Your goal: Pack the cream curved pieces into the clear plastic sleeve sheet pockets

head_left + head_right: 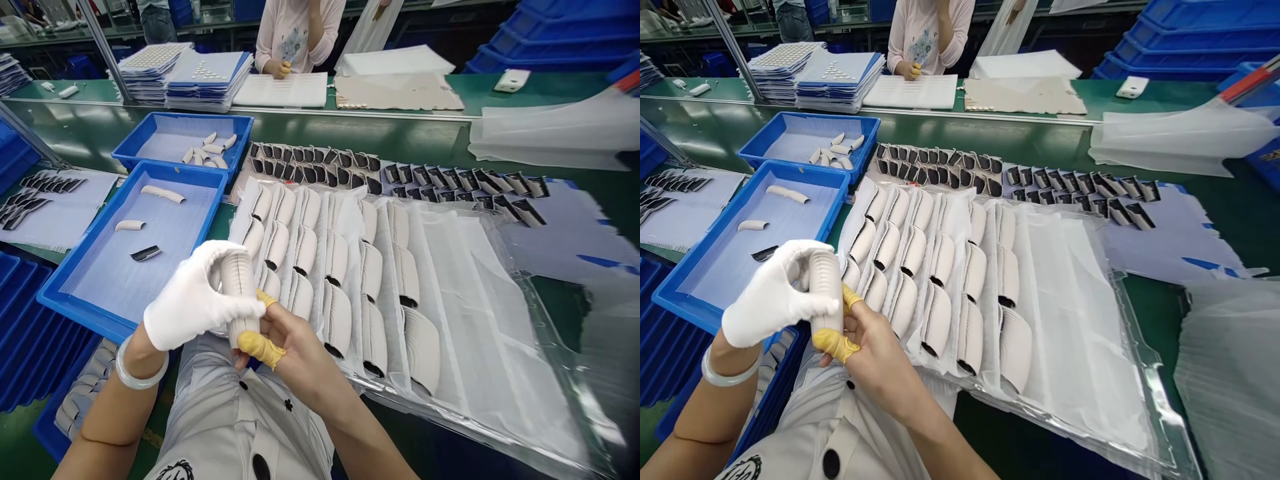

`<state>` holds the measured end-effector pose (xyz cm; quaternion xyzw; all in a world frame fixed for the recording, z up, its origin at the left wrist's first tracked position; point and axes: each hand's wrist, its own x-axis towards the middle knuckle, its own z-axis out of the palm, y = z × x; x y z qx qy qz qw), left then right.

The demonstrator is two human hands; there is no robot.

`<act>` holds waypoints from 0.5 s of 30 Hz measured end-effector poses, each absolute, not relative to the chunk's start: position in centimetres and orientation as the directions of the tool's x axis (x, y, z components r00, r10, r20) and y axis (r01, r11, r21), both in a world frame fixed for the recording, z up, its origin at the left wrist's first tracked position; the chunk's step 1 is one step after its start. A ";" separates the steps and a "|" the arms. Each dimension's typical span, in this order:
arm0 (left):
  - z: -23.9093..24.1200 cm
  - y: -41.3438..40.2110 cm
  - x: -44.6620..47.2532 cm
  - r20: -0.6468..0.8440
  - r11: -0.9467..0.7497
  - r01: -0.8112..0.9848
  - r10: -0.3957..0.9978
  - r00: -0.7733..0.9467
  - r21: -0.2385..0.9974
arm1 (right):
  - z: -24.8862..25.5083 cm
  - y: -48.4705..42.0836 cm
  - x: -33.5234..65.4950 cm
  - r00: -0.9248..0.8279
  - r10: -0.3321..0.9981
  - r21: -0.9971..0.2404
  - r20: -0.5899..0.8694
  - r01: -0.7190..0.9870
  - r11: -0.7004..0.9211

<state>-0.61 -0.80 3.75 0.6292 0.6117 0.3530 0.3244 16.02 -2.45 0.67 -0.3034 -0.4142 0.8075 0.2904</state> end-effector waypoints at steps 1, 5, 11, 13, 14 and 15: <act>3.7 -0.9 -0.6 0.019 -0.031 0.536 0.999 0.027 0.844 | 0.6 -2.4 16.1 -0.639 0.733 -0.853 -0.231 -0.229 -0.468; 3.1 -1.1 -0.6 0.070 -0.030 0.313 0.991 -0.117 0.949 | 0.0 -2.5 16.4 -0.638 0.751 -0.857 -0.170 -0.282 -0.433; 3.6 -1.2 -0.6 -0.151 0.143 -0.148 0.988 -0.043 0.979 | -0.4 -2.7 16.8 -0.714 0.685 -0.720 -0.143 -0.399 -0.567; 3.9 -1.1 -0.4 -0.193 0.189 -0.151 0.981 -0.014 0.970 | -0.5 -2.8 16.8 -0.740 0.656 -0.664 -0.150 -0.416 -0.621; 4.0 -1.1 -0.4 -0.204 0.200 -0.131 0.979 -0.013 0.971 | -0.6 -2.8 16.7 -0.746 0.648 -0.640 -0.154 -0.424 -0.641; 4.1 -1.0 -0.3 -0.200 0.196 -0.103 0.980 -0.023 0.975 | -0.7 -2.8 16.7 -0.749 0.642 -0.624 -0.164 -0.426 -0.655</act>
